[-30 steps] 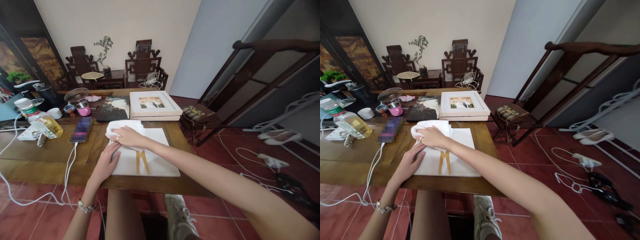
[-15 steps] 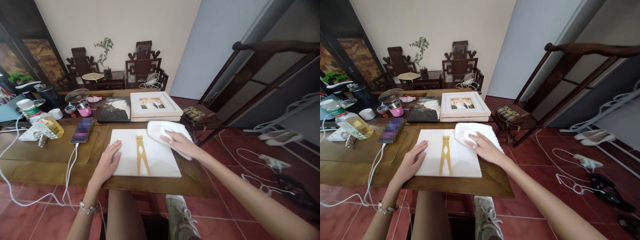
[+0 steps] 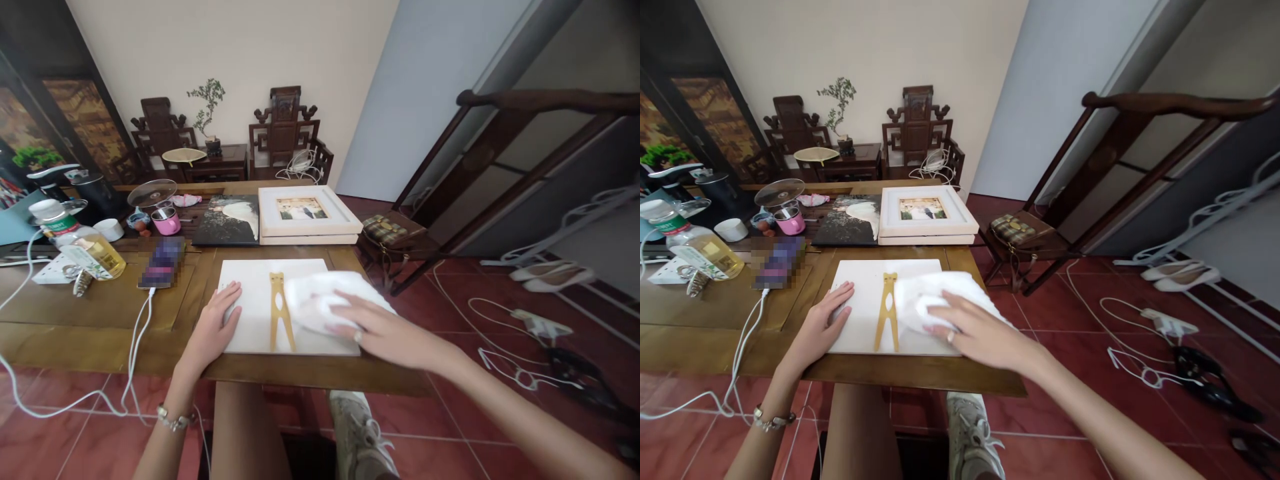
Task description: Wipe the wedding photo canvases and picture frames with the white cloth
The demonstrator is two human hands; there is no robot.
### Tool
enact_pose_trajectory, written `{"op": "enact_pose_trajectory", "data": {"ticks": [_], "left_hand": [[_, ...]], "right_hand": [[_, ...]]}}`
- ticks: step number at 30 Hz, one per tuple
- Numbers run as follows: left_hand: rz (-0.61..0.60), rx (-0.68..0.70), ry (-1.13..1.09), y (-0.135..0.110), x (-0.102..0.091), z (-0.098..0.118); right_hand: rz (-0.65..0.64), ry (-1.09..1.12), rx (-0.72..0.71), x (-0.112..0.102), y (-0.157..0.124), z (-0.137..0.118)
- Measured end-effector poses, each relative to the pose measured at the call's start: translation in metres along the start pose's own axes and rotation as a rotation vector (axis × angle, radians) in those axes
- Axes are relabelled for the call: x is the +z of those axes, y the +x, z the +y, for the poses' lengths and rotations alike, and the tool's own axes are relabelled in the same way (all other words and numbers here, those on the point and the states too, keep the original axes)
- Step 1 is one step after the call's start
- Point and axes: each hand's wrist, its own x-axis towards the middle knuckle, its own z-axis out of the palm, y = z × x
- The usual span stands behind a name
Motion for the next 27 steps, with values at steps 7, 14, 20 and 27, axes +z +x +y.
{"op": "enact_pose_trajectory", "data": {"ticks": [7,14,20,27], "left_hand": [[-0.011,-0.001,0.012,0.0,0.0,-0.002],[-0.012,-0.004,0.004,0.0,0.0,-0.001],[0.004,0.016,0.002,0.001,0.0,-0.001],[-0.006,0.01,0.013,0.001,0.0,0.0]], "right_hand": [[0.164,-0.003,0.013,-0.009,0.081,0.024],[0.178,-0.065,-0.186,0.012,0.003,-0.017],[0.006,-0.03,-0.223,0.006,-0.066,-0.053],[0.012,-0.009,-0.073,-0.006,0.011,-0.011]]}}
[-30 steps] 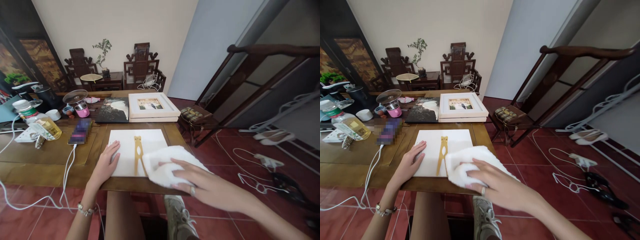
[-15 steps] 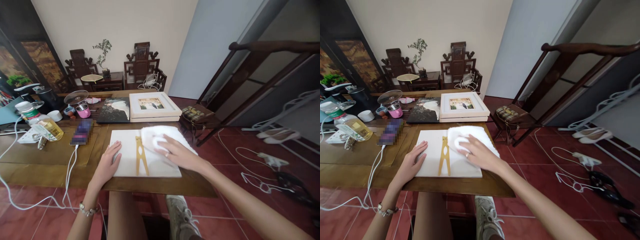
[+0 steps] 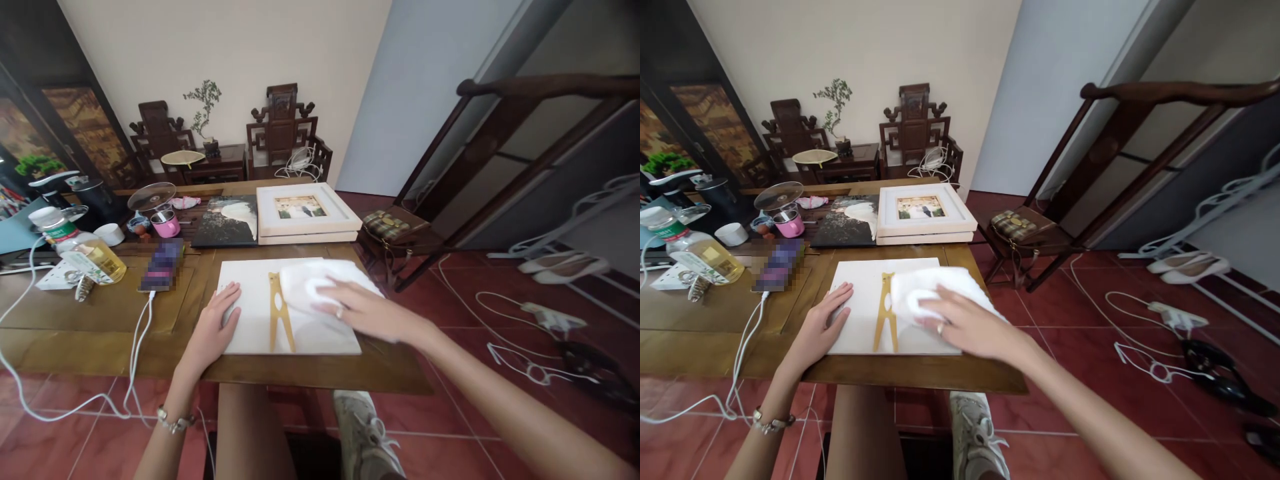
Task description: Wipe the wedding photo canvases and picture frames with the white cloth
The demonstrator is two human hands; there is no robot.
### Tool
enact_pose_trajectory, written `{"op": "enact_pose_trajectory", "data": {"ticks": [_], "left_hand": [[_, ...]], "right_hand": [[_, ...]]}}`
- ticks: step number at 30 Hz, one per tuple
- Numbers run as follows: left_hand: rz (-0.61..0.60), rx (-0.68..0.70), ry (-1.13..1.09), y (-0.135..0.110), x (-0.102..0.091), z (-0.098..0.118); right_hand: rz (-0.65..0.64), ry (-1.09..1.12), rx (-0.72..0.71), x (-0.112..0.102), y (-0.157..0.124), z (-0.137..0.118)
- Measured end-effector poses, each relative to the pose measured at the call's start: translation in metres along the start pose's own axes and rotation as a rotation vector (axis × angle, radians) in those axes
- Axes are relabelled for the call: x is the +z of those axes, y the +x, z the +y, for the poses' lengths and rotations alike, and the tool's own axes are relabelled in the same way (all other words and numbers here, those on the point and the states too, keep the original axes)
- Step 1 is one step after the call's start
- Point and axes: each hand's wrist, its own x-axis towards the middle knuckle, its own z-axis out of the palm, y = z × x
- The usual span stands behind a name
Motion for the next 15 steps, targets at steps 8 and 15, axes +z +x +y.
{"op": "enact_pose_trajectory", "data": {"ticks": [8,15], "left_hand": [[-0.011,-0.01,0.014,-0.001,-0.001,0.001],[0.002,-0.003,0.014,0.0,0.0,0.001]], "right_hand": [[0.118,0.026,0.038,-0.016,0.07,0.034],[0.004,0.058,0.025,0.005,-0.022,-0.01]]}}
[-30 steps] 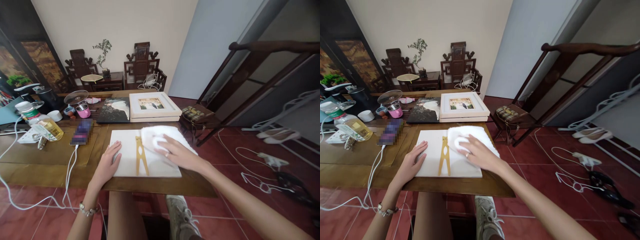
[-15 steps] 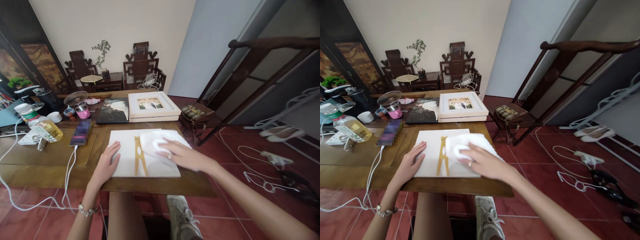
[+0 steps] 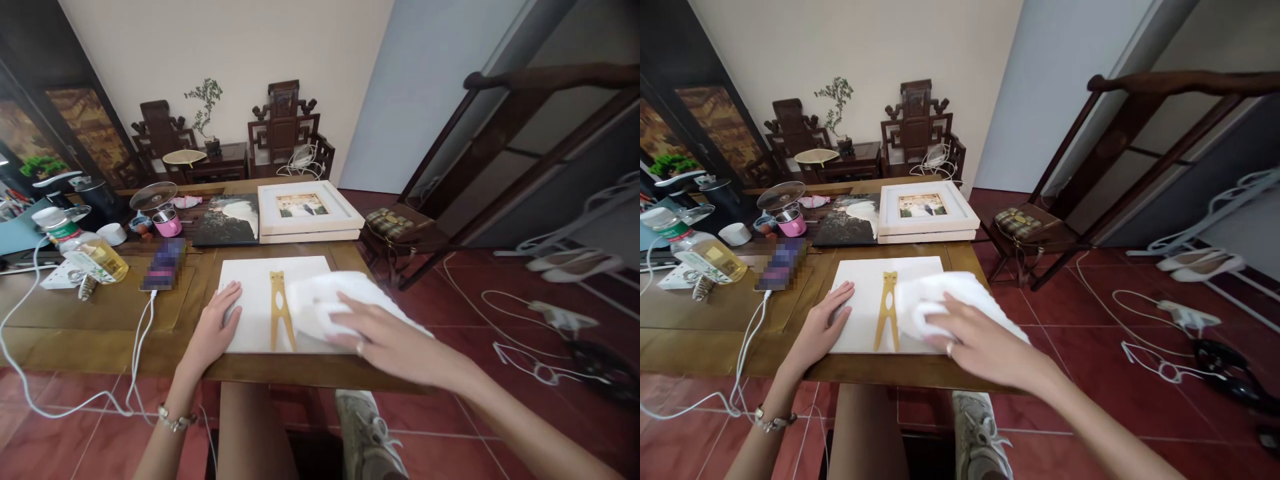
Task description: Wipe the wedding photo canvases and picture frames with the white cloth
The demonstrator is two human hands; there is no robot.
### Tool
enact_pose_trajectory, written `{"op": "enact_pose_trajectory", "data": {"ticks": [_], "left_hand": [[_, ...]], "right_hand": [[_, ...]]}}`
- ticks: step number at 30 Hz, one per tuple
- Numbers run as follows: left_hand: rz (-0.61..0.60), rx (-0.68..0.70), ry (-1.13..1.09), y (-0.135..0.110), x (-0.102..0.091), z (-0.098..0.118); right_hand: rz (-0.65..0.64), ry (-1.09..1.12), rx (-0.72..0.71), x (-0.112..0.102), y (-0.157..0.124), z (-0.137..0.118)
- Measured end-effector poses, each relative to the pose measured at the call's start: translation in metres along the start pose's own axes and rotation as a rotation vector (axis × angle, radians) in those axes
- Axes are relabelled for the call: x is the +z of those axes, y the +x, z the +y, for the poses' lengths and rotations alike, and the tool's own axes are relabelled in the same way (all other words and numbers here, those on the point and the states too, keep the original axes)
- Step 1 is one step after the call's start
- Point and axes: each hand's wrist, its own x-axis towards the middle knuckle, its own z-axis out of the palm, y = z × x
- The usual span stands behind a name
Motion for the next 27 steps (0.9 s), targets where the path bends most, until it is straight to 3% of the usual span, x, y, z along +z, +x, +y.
{"op": "enact_pose_trajectory", "data": {"ticks": [3,6,9,14,17,20,27], "left_hand": [[0.01,0.01,-0.01,0.001,0.0,0.0],[0.012,0.01,-0.012,0.001,0.001,0.0],[0.012,0.007,-0.012,0.001,0.0,-0.001],[0.002,0.001,-0.016,0.002,-0.002,0.002],[0.002,-0.001,-0.017,0.002,-0.003,0.003],[0.003,-0.002,-0.017,0.001,-0.003,0.002],[-0.007,0.006,-0.009,0.002,0.0,-0.001]], "right_hand": [[-0.121,0.055,-0.028,-0.002,-0.037,-0.017],[-0.144,0.098,0.005,-0.008,-0.041,-0.02],[-0.027,0.066,-0.006,-0.01,-0.006,-0.013],[0.209,-0.113,-0.161,-0.002,0.087,-0.011],[0.234,-0.142,-0.249,0.008,0.113,-0.014],[0.231,-0.148,-0.307,0.022,0.099,-0.02],[0.041,-0.138,-0.418,0.053,0.012,-0.052]]}}
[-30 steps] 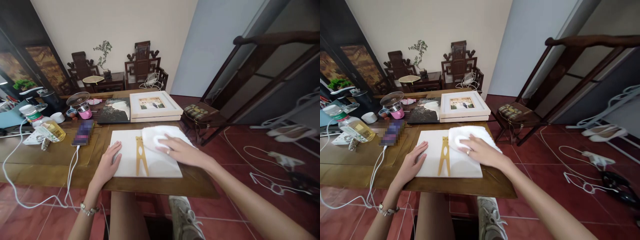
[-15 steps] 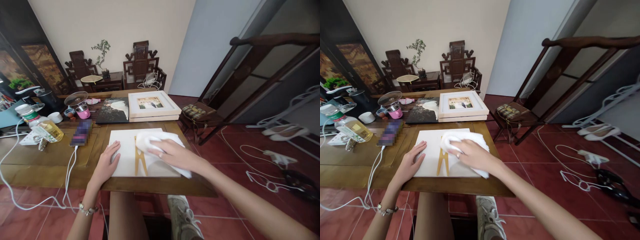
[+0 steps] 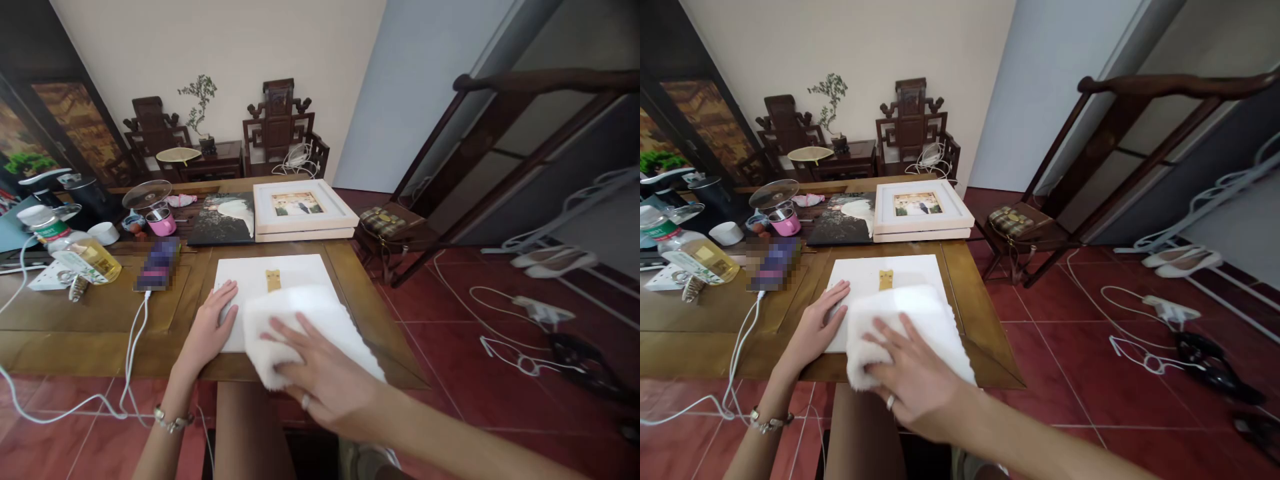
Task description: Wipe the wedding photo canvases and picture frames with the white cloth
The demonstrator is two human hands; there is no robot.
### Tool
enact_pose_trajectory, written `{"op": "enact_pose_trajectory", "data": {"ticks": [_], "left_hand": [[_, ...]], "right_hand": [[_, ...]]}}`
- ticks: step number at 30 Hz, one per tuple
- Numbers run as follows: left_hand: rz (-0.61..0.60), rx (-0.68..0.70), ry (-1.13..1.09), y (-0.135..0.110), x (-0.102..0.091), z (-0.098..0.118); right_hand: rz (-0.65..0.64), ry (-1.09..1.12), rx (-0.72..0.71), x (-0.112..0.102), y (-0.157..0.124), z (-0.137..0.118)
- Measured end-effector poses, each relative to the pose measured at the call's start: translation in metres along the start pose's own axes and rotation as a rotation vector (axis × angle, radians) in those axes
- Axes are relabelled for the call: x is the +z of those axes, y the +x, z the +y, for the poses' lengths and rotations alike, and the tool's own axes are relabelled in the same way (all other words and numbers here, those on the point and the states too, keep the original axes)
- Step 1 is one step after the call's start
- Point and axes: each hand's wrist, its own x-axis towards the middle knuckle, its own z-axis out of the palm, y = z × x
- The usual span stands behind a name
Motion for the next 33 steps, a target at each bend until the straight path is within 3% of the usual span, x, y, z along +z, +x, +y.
{"op": "enact_pose_trajectory", "data": {"ticks": [2,5,12,15,18,22,25,28,33], "left_hand": [[-0.002,-0.008,-0.003,0.0,0.0,0.0],[-0.001,-0.004,-0.006,-0.001,0.0,0.0],[0.004,0.002,-0.009,-0.001,-0.001,0.0],[0.008,0.008,-0.011,0.0,-0.001,0.0],[0.003,0.011,-0.014,0.0,-0.001,0.0],[-0.025,0.004,-0.02,0.0,-0.002,0.0],[-0.037,0.01,-0.027,-0.001,-0.002,0.0],[-0.036,0.006,-0.027,-0.001,-0.002,0.0],[-0.004,-0.01,-0.037,-0.001,0.0,0.001]], "right_hand": [[-0.029,-0.02,-0.044,0.003,-0.005,-0.007],[-0.006,-0.065,-0.043,0.002,0.004,0.003],[0.068,-0.204,0.119,-0.023,0.075,0.062],[0.069,-0.27,0.141,-0.021,0.09,0.068],[0.036,-0.321,0.108,-0.007,0.078,0.049],[-0.014,-0.27,-0.031,0.015,0.038,0.005],[-0.005,-0.211,-0.061,0.019,0.019,-0.013],[-0.007,-0.168,-0.016,0.011,0.024,-0.007],[0.06,-0.202,0.172,-0.014,0.068,0.036]]}}
